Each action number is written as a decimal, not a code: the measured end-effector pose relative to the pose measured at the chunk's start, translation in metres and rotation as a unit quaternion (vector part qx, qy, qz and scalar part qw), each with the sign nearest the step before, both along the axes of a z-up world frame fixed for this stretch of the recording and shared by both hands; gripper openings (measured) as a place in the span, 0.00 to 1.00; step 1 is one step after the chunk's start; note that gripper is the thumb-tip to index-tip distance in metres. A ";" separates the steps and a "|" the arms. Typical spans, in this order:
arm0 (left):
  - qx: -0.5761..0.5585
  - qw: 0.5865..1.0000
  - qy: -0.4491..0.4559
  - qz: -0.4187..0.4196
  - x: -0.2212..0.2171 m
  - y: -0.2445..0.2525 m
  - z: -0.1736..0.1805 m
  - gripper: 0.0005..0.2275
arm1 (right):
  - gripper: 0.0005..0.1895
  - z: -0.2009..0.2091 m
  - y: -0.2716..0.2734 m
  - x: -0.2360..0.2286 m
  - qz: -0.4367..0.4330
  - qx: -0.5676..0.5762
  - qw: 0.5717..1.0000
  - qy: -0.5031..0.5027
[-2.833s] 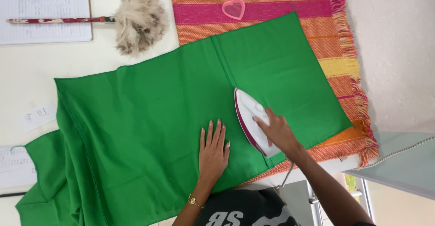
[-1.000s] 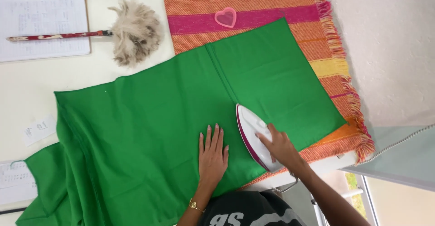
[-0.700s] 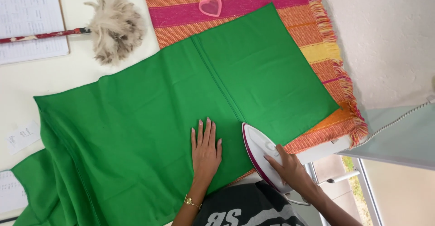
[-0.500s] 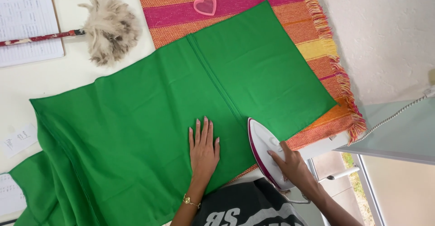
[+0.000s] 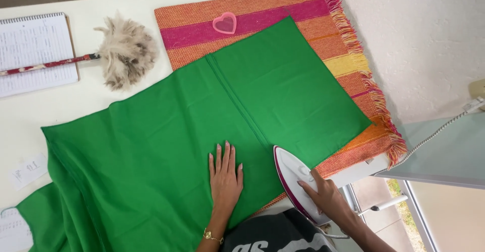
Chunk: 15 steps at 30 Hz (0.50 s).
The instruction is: Plugging in an iron, laying out green fabric on an ironing mat, and ironing the fabric.
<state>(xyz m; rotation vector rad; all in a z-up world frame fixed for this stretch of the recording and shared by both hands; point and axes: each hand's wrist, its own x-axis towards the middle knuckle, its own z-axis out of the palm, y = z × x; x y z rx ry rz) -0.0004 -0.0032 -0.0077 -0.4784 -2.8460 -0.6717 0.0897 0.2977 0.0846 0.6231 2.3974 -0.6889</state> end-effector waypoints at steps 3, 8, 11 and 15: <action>-0.009 1.000 0.002 0.004 0.002 0.001 -0.003 0.27 | 0.30 0.019 0.009 -0.009 -0.057 0.006 0.998 -0.021; -0.031 0.999 0.005 0.007 0.001 0.002 -0.010 0.27 | 0.30 0.043 0.056 -0.027 -0.148 -0.016 0.988 -0.033; -0.041 0.999 -0.009 0.015 0.001 0.003 -0.015 0.28 | 0.29 0.045 0.104 -0.032 -0.190 -0.006 0.982 0.004; -0.045 0.999 -0.004 0.024 0.001 0.004 -0.016 0.28 | 0.33 0.044 0.177 -0.047 -0.192 0.024 0.979 0.065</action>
